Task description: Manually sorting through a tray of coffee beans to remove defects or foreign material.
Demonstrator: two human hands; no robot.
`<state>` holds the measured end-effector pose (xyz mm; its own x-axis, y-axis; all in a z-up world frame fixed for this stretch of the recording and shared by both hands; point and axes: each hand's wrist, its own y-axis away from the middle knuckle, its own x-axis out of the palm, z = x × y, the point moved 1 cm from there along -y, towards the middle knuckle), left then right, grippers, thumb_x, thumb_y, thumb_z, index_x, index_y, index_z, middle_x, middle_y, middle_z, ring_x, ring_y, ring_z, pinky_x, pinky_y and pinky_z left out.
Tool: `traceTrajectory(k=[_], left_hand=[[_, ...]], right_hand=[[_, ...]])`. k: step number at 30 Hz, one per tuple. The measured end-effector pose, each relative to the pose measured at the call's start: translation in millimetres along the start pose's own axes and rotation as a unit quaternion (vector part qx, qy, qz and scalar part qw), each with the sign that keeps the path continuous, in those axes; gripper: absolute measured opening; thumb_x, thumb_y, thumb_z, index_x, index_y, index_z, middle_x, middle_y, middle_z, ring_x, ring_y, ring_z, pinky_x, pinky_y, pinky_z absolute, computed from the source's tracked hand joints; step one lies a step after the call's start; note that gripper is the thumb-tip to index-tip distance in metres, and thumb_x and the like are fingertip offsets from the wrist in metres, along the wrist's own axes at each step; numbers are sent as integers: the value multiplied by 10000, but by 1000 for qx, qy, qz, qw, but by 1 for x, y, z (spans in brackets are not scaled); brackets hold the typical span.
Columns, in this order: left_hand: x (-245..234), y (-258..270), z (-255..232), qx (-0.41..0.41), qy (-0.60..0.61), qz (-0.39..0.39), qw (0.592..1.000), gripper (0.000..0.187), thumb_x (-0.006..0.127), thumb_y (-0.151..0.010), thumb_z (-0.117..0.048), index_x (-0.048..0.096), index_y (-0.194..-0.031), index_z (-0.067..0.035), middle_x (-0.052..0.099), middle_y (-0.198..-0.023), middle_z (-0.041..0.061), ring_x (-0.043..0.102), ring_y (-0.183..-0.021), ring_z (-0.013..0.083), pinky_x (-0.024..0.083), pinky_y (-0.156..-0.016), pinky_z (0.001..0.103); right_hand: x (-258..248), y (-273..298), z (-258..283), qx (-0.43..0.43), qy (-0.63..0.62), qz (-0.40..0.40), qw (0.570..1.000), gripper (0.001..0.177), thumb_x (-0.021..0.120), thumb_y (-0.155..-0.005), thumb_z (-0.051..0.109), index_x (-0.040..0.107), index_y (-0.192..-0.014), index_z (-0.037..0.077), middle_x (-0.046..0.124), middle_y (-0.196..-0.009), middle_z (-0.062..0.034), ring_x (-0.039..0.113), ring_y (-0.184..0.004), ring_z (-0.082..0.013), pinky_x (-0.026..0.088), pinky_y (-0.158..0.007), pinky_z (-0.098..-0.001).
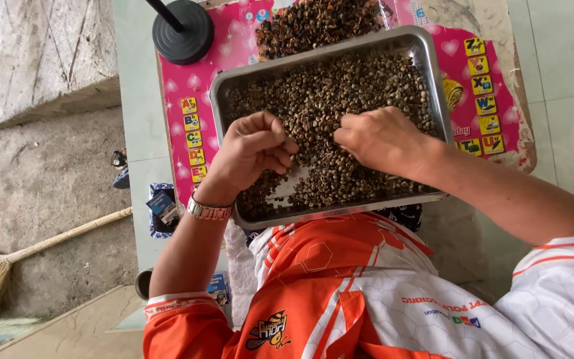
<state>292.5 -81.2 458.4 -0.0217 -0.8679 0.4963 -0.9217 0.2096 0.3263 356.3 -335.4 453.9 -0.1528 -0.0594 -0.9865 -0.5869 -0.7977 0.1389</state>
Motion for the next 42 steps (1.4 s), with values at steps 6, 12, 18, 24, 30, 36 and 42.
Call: traceTrajectory(k=[6, 12, 18, 24, 30, 36, 42], left_hand=[[9, -15, -8, 43, -149, 23, 988, 113, 630, -915, -41, 674, -967, 49, 635, -682, 157, 592, -479, 144, 491, -353, 245], [28, -56, -13, 129, -615, -28, 777, 123, 747, -910, -183, 769, -1005, -108, 724, -792, 83, 728, -698, 252, 591, -567, 377], [26, -70, 9, 91, -701, -17, 707, 80, 726, -897, -247, 744, -910, -170, 723, -752, 77, 730, -674, 312, 598, -591, 442], [26, -28, -15, 59, -338, 39, 938, 97, 595, -1005, -100, 655, -986, -26, 577, -669, 73, 494, -496, 162, 380, -395, 312], [19, -19, -32, -32, -9, 15, 999, 137, 518, -968, -86, 605, -870, -47, 560, -642, 52, 376, -429, 89, 243, -342, 229], [41, -77, -66, 66, -236, -4, 970, 381, 524, -1029, -275, 569, -699, -89, 488, -521, -20, 357, -325, 80, 266, -278, 255], [42, -172, -70, 137, -414, -45, 899, 673, 251, -853, -699, 575, -909, -112, 509, -703, -20, 507, -616, 86, 433, -556, 245]], right_hand=[[-19, 30, -10, 59, -45, 1, 997, 118, 630, -1011, 238, 735, -1000, 186, 704, -803, 20, 616, -552, -89, 539, -567, -235], [-28, 23, -11, 50, -118, -70, 989, 78, 705, -958, 199, 754, -960, 138, 740, -810, -48, 700, -641, -195, 576, -603, -318], [-31, 9, -41, 112, -114, -103, 982, 156, 692, -983, 207, 761, -1111, 150, 734, -877, -63, 697, -772, -236, 577, -701, -383], [-32, -14, -43, 100, -96, -98, 985, 186, 703, -931, 195, 779, -1089, 131, 738, -924, -82, 677, -697, -249, 575, -640, -391], [-25, -23, -42, 73, -51, -32, 996, 137, 639, -967, 73, 747, -882, 67, 671, -754, -64, 564, -503, -179, 534, -516, -301], [-52, -7, -39, 89, -76, -49, 992, 73, 683, -922, 82, 755, -922, 87, 736, -867, -58, 642, -586, -166, 555, -550, -289], [-61, -43, -82, 64, -165, -176, 968, 51, 745, -927, 15, 761, -973, 31, 752, -845, -113, 588, -485, -138, 466, -419, -236]])
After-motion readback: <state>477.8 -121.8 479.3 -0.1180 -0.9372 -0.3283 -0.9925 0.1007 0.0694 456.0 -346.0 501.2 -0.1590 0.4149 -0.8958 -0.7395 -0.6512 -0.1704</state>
